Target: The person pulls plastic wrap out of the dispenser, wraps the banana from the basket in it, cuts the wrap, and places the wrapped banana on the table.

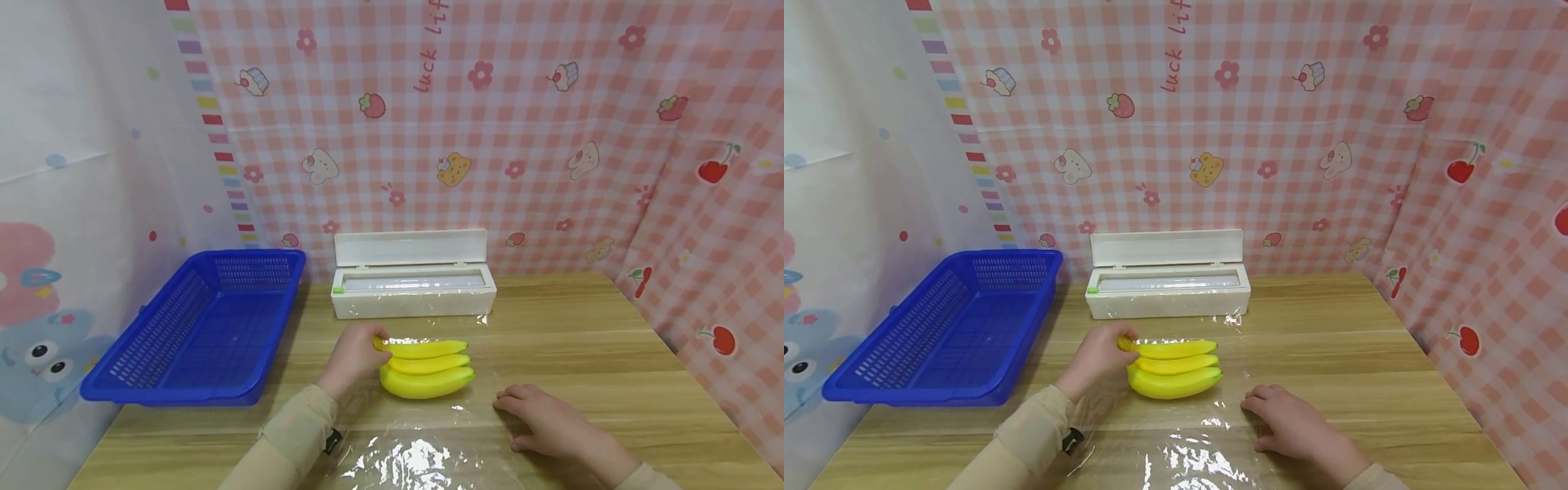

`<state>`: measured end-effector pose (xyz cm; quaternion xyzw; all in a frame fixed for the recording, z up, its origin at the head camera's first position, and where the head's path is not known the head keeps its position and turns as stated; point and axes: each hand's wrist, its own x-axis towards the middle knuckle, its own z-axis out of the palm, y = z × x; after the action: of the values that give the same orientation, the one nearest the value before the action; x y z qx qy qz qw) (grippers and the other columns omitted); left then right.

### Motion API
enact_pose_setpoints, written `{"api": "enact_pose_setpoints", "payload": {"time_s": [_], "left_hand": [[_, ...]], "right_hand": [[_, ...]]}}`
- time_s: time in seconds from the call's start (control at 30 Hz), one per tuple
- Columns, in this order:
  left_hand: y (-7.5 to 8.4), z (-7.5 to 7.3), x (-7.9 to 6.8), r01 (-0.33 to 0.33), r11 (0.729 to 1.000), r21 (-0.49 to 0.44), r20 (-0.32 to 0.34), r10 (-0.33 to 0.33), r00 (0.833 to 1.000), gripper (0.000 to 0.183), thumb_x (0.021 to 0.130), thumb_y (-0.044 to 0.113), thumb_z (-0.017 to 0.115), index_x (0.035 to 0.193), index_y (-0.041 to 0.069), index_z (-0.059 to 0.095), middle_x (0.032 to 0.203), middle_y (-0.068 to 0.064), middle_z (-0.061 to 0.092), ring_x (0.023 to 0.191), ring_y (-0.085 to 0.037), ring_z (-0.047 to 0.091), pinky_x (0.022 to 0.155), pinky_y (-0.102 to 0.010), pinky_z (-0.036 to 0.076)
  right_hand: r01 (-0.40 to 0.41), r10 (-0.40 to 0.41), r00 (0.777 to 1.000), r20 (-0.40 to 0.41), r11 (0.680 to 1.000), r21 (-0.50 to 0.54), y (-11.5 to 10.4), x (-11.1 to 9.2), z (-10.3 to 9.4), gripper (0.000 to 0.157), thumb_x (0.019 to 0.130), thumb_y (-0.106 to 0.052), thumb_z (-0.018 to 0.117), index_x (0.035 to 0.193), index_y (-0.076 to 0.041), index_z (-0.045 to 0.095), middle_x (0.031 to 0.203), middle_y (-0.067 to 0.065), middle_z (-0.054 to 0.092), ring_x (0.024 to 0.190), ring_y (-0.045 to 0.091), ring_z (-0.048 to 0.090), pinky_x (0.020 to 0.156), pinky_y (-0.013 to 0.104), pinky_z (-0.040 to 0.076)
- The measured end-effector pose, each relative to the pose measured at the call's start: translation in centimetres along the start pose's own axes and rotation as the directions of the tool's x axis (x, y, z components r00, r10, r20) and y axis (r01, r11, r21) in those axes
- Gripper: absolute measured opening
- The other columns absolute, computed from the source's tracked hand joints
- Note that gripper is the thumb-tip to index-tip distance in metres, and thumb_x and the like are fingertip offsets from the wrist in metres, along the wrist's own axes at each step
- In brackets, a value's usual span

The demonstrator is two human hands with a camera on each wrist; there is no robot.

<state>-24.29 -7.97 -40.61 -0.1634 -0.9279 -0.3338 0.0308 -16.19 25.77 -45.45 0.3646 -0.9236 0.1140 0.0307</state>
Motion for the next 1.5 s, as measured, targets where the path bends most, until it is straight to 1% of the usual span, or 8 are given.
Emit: {"api": "enact_pose_setpoints", "payload": {"time_s": [0.23,0.57,0.77,0.93,1.07,1.2,1.37,1.5], "left_hand": [[-0.2,-0.5,-0.4,0.000,0.999,0.040,0.002,0.000,1.000,0.042,0.078,0.015,0.082,0.113,-0.001,0.067,0.108,-0.015,0.070,0.096,-0.030,0.064,0.088,-0.046,0.052],[-1.1,-1.8,-1.1,0.112,0.994,0.007,0.046,-0.112,0.993,0.063,0.082,0.033,0.080,0.134,0.006,0.057,0.122,-0.017,0.065,0.101,-0.030,0.065,0.084,-0.048,0.054],[-1.6,-2.7,-1.9,0.117,0.993,-0.002,0.031,-0.117,0.993,0.070,0.080,0.034,0.082,0.138,0.006,0.053,0.126,-0.019,0.063,0.105,-0.033,0.064,0.086,-0.050,0.054],[-1.7,-3.4,-2.8,0.101,0.995,0.027,0.011,-0.101,0.995,0.073,0.080,0.039,0.081,0.140,0.008,0.052,0.126,-0.017,0.064,0.108,-0.033,0.063,0.088,-0.051,0.053],[-1.8,-4.0,-3.6,0.041,0.997,0.070,-0.014,-0.040,0.999,0.071,0.081,0.041,0.080,0.138,0.009,0.054,0.125,-0.015,0.064,0.107,-0.033,0.063,0.087,-0.050,0.053],[-2.2,-4.4,-4.5,-0.071,0.989,0.126,-0.047,0.078,0.996,0.065,0.082,0.032,0.081,0.135,0.004,0.056,0.126,-0.017,0.064,0.109,-0.034,0.063,0.091,-0.050,0.052],[-2.8,-4.8,-5.8,-0.181,0.959,0.217,-0.059,0.198,0.978,0.059,0.081,0.025,0.082,0.129,0.000,0.060,0.126,-0.016,0.063,0.116,-0.034,0.059,0.101,-0.049,0.047],[-3.4,-5.0,-7.0,-0.277,0.924,0.263,-0.056,0.301,0.952,0.057,0.078,0.021,0.084,0.125,0.000,0.062,0.122,-0.014,0.065,0.114,-0.033,0.060,0.100,-0.049,0.047]], "right_hand": [[0.006,-0.006,1.000,-0.002,1.000,0.007,0.0,0.1,0.1,0.056,0.071,-0.025,0.087,0.118,-0.004,0.066,0.118,0.011,0.063,0.108,0.032,0.060,0.093,0.048,0.050],[0.017,-0.017,1.000,0.016,1.000,0.021,0.2,-0.1,-0.2,0.053,0.078,-0.032,0.083,0.120,-0.003,0.066,0.122,0.014,0.062,0.110,0.033,0.060,0.094,0.049,0.050],[0.035,-0.035,0.999,-0.004,0.999,0.018,0.2,-0.3,-0.4,0.054,0.079,-0.033,0.081,0.120,-0.003,0.065,0.124,0.016,0.062,0.110,0.034,0.060,0.094,0.050,0.050],[0.046,-0.046,0.998,-0.046,0.999,0.005,0.2,-0.4,-0.8,0.054,0.078,-0.036,0.082,0.120,-0.006,0.065,0.123,0.015,0.063,0.109,0.034,0.061,0.091,0.050,0.051],[0.039,-0.039,0.998,-0.051,0.999,0.000,0.2,-0.6,-1.3,0.056,0.078,-0.038,0.082,0.121,-0.005,0.065,0.124,0.015,0.063,0.109,0.035,0.062,0.090,0.050,0.052],[0.070,-0.071,0.994,-0.088,0.997,-0.018,0.2,-1.0,-1.5,0.054,0.077,-0.034,0.083,0.119,-0.005,0.066,0.122,0.014,0.065,0.107,0.033,0.062,0.089,0.049,0.053],[0.137,-0.145,0.976,-0.160,0.989,-0.057,0.3,-1.8,-1.6,0.052,0.072,-0.025,0.085,0.117,-0.006,0.068,0.116,0.010,0.067,0.102,0.028,0.064,0.084,0.045,0.055],[0.198,-0.206,0.961,-0.185,0.978,-0.062,0.5,-2.4,-1.8,0.051,0.071,-0.021,0.086,0.117,-0.007,0.068,0.115,0.007,0.067,0.101,0.025,0.063,0.081,0.042,0.056]]}}
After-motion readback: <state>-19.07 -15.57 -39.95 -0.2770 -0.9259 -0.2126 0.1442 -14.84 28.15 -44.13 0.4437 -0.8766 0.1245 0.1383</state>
